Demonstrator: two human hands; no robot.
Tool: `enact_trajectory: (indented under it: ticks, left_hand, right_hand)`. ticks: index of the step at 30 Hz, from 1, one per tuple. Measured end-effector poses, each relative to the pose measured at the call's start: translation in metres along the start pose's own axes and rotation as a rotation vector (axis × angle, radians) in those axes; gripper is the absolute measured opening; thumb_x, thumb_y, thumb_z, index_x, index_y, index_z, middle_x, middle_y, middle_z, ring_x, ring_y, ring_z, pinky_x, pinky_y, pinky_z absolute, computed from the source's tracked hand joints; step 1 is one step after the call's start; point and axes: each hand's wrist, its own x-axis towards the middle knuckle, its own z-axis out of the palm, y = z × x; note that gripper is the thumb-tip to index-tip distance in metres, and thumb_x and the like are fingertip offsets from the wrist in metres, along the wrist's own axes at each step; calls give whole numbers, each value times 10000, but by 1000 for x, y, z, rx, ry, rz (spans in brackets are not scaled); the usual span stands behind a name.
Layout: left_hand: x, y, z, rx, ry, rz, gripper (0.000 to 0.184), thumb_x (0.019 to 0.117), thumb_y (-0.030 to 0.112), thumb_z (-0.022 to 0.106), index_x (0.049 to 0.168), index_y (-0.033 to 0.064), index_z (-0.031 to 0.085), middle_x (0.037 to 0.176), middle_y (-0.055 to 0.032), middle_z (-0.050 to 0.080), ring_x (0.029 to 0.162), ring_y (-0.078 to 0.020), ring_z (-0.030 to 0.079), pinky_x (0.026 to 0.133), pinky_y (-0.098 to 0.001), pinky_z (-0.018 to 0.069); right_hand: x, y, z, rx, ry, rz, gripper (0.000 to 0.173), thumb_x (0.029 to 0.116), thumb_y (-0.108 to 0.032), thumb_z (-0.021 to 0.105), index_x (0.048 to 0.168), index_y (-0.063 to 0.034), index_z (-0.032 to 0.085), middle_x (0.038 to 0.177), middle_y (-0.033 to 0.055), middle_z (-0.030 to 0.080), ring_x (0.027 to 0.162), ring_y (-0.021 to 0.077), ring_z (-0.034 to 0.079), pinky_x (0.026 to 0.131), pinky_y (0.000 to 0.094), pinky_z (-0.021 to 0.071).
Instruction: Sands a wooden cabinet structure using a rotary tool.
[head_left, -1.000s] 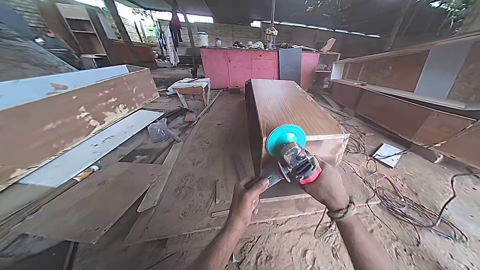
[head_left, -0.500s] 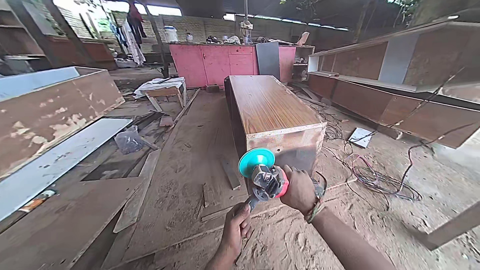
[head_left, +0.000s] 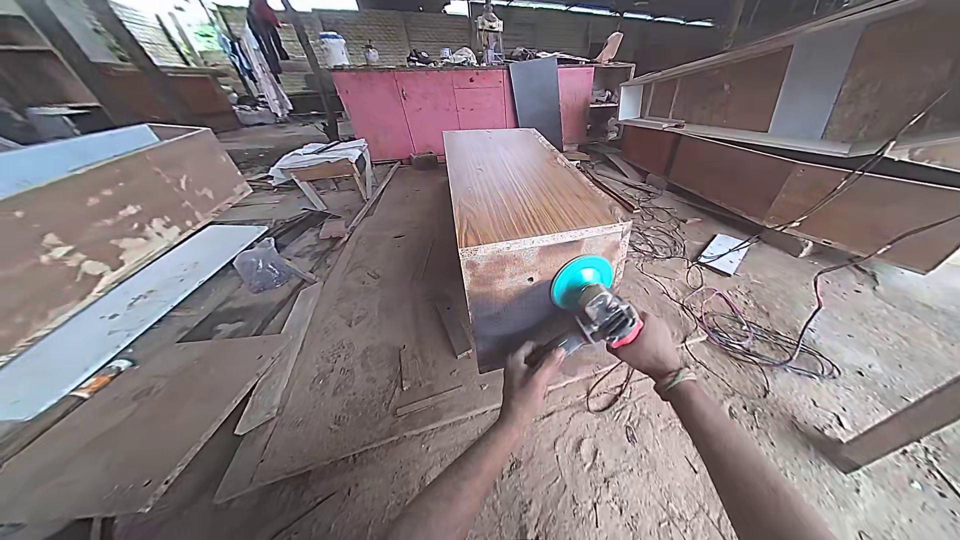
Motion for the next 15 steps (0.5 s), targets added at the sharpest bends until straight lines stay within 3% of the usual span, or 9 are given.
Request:
enact_trajectory:
  ticks: [4,9,12,15]
  left_hand:
    - [11,46,20,165,-15,14,359,906,433,776,907,76,732,642,-16,641,446,-124,538,451,-297,495]
    - [-30,68,-11,387,107,90,360,887,513,737,868,154,754,658,51,643,527,-83,567,501,-302,494]
    - [-58,54,-41,286,168,56,359,898,488,747,861,131,750,588,39,570,446,-82,467,423,-274,413]
    - [-81,31,-76,122,192,-58,347,918,454,724,842,116,694,522,33,447,399,-101,395,396,-282,387]
  right_hand:
    - [11,22,-8,169,56,37,580,650,-361,885,1117,-61,718,1015,139,756,993,302,733,898,586,567]
    - [10,4,22,354,14,-234,628,629,-414,903,1127,-73,728,1029,54,774,987,149,742,923,444,608]
    - [5,-28,32,303,-90,-346,623,687,-408,875,1204,-95,721,1102,70,772,1051,194,736,951,498,597]
    - [-1,-60,44,143,-193,-404,616,727,-501,822,1193,-112,715,1081,96,766,1006,276,743,860,586,598]
